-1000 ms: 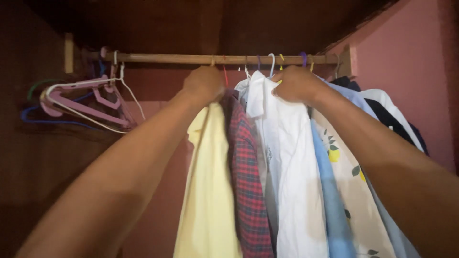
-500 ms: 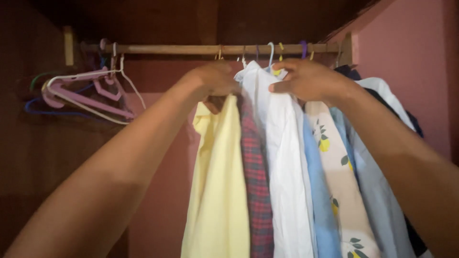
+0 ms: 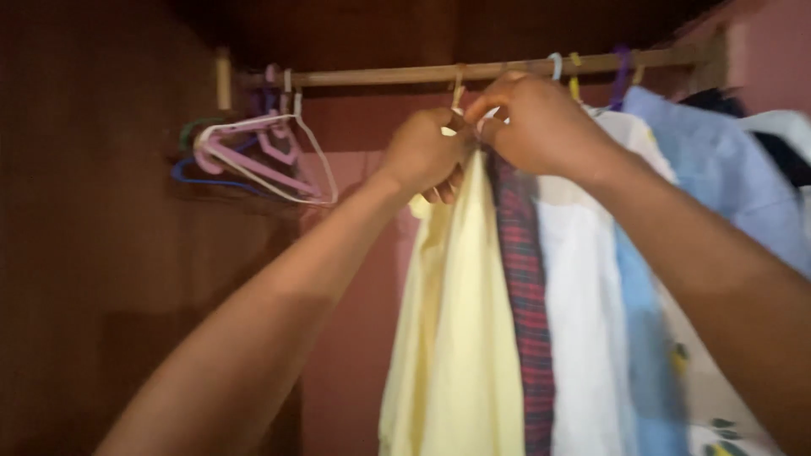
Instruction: The person takes a white shirt from a laundry basket, places it on a hanger, and hangs it on a rod in a closet next to other shirts.
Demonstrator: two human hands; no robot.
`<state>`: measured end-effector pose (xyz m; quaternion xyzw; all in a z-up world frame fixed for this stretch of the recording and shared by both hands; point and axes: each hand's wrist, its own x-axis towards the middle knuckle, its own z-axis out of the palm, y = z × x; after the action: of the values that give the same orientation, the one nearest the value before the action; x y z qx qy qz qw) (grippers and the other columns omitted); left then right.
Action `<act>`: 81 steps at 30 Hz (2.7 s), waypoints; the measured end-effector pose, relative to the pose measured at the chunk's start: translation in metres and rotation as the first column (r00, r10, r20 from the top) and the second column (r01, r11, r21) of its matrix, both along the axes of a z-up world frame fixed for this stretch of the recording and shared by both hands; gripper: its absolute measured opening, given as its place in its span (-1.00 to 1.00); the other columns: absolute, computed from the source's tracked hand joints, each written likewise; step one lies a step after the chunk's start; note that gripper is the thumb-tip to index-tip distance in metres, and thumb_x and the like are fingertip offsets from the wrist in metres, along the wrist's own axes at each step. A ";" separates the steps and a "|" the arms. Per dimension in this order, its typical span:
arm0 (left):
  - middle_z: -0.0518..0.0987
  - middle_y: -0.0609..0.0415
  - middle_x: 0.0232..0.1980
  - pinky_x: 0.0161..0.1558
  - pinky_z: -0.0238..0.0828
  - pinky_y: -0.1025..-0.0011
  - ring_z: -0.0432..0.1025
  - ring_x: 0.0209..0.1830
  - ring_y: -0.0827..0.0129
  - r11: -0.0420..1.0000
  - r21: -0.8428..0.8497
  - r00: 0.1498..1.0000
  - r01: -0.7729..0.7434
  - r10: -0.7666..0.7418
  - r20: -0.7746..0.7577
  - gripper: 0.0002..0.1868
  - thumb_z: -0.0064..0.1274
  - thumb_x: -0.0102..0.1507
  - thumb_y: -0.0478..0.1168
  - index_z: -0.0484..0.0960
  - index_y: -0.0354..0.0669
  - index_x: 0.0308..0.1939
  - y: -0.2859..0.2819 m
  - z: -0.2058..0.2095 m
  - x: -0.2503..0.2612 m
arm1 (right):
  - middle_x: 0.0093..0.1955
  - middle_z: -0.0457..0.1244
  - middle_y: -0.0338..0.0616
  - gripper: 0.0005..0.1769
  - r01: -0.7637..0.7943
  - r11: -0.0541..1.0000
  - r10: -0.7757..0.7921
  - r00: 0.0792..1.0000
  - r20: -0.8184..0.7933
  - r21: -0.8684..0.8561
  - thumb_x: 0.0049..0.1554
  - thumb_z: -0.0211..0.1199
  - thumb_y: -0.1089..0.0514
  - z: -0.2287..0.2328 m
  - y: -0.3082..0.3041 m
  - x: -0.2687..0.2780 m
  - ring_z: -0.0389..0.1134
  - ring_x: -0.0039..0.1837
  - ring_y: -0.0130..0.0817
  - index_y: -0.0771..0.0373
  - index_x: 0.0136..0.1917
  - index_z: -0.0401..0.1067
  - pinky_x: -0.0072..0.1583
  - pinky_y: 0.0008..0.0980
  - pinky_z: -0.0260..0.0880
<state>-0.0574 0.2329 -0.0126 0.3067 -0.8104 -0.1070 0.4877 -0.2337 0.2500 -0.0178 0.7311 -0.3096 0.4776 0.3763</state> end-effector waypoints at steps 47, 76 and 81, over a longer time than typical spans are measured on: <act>0.68 -0.09 -0.06 -0.17 0.57 0.18 0.61 -0.11 0.05 0.255 -0.864 0.481 -0.434 0.877 0.017 -0.82 0.16 0.16 -0.28 0.74 -0.15 -0.17 -0.123 0.131 0.199 | -0.23 0.37 -0.14 -0.73 -0.947 0.225 0.325 0.294 0.899 0.229 0.24 0.04 0.02 0.111 -0.206 0.254 0.43 -0.23 -0.29 0.18 -0.15 0.46 -0.14 -0.20 0.57; 0.68 -0.24 -0.15 -0.25 0.56 0.11 0.62 -0.19 -0.03 0.359 -0.835 0.383 -0.418 0.903 0.197 -0.83 0.14 0.13 -0.30 0.72 -0.26 -0.23 0.063 0.026 0.201 | -0.10 0.33 -0.17 -0.60 -0.772 0.270 0.286 0.635 0.718 0.575 0.16 0.25 0.26 -0.046 -0.109 0.203 0.38 -0.16 -0.42 0.16 0.28 0.35 -0.11 -0.38 0.46; 0.71 -0.10 -0.23 -0.23 0.55 0.17 0.62 -0.24 0.14 0.467 -0.610 0.007 -0.640 0.798 0.603 -0.83 0.13 0.13 -0.27 0.71 -0.19 -0.22 0.118 0.001 0.216 | -0.12 0.34 -0.21 -0.80 -0.715 0.235 0.379 0.691 0.615 0.659 0.17 0.30 0.20 -0.084 -0.056 0.216 0.35 -0.21 -0.48 0.27 0.07 0.51 -0.12 -0.42 0.45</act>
<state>0.1582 0.3513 -0.0118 0.6420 -0.6606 0.3880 0.0291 -0.0180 0.1943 -0.1018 0.7830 -0.2813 0.4653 -0.3021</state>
